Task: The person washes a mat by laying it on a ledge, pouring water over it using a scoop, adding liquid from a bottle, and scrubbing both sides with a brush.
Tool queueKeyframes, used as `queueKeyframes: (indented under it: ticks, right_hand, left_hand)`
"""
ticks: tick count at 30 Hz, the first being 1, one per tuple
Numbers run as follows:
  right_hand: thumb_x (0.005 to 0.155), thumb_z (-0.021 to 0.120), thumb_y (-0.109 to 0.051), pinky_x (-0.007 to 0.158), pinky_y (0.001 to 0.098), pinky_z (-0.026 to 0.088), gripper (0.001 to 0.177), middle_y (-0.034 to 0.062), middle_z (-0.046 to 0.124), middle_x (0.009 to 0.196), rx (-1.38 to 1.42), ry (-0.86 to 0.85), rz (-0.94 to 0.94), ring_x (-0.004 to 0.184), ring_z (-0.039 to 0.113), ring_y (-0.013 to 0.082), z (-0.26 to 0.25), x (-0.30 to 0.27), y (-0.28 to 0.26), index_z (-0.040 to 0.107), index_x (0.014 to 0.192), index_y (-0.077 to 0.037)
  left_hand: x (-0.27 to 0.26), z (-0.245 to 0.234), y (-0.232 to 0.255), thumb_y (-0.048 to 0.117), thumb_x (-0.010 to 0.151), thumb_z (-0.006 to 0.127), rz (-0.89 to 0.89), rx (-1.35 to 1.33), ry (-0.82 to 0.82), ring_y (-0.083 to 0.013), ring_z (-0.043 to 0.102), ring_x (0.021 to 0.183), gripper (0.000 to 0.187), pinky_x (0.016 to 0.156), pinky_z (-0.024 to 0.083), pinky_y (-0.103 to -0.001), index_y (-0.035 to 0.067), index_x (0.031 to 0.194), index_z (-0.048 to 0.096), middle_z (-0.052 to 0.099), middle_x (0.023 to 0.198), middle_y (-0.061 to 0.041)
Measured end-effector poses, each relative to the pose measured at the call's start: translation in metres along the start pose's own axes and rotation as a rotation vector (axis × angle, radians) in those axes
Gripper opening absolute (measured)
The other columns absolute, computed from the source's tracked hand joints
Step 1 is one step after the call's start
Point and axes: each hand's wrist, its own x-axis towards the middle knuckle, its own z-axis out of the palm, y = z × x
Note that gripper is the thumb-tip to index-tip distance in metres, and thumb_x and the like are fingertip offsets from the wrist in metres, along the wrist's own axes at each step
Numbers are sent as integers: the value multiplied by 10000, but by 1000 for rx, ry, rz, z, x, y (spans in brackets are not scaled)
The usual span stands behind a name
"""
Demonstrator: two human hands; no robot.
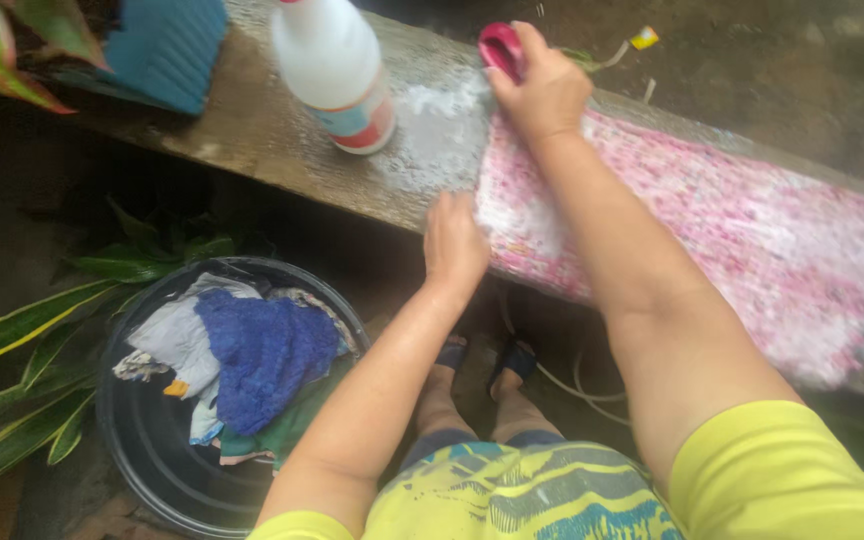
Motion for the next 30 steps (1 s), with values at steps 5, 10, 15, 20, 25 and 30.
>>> queueKeyframes:
  ticks: [5, 10, 15, 20, 25, 30]
  right_hand:
    - [903, 816, -314, 884, 446, 556, 522, 182, 738, 1117, 256, -30, 124, 1019, 718, 351, -62, -113, 53, 663, 1377, -157]
    - [971, 806, -211, 902, 386, 565, 367, 111, 748, 1225, -89, 276, 517, 1055, 736, 276, -186, -145, 203, 677, 1301, -116]
    - [1096, 664, -223, 921, 408, 582, 377, 106, 750, 1288, 138, 399, 380, 1113, 746, 289, -58, -105, 119, 581, 1457, -154]
    - [911, 757, -262, 889, 405, 586, 470, 96, 743, 1188, 242, 12, 310, 1012, 744, 279, -43, -90, 56, 660, 1370, -249]
    - [987, 759, -153, 990, 309, 572, 271, 36, 763, 1265, 178, 328, 712, 1159, 756, 171, -207, -144, 220, 696, 1250, -168]
    - [969, 682, -184, 885, 303, 590, 277, 58, 731, 1227, 156, 376, 611, 1101, 732, 188, -125, -107, 178, 633, 1241, -163]
  left_hand:
    - [39, 34, 12, 161, 893, 648, 326, 204, -37, -352, 335, 1469, 649, 1159, 163, -665, 25, 1487, 425, 387, 1566, -183]
    - [42, 48, 8, 253, 987, 504, 273, 311, -197, -290, 261, 1527, 598, 1222, 58, -662, 44, 1537, 399, 285, 1642, -124]
    - [43, 49, 4, 252, 1004, 472, 256, 323, -173, -297, 294, 1534, 566, 1235, 61, -662, -11, 1502, 428, 347, 1625, -141]
    - [36, 46, 1, 257, 985, 503, 274, 431, -92, -288, 350, 1506, 563, 1204, 25, -726, 24, 1497, 472, 374, 1581, -124]
    - [41, 47, 8, 238, 964, 508, 227, 433, -113, -284, 358, 1494, 548, 1172, 9, -743, 24, 1467, 470, 407, 1559, -130]
    - [37, 47, 9, 225, 997, 510, 249, 387, -74, -296, 352, 1516, 546, 1202, 10, -739, 37, 1506, 453, 422, 1550, -138]
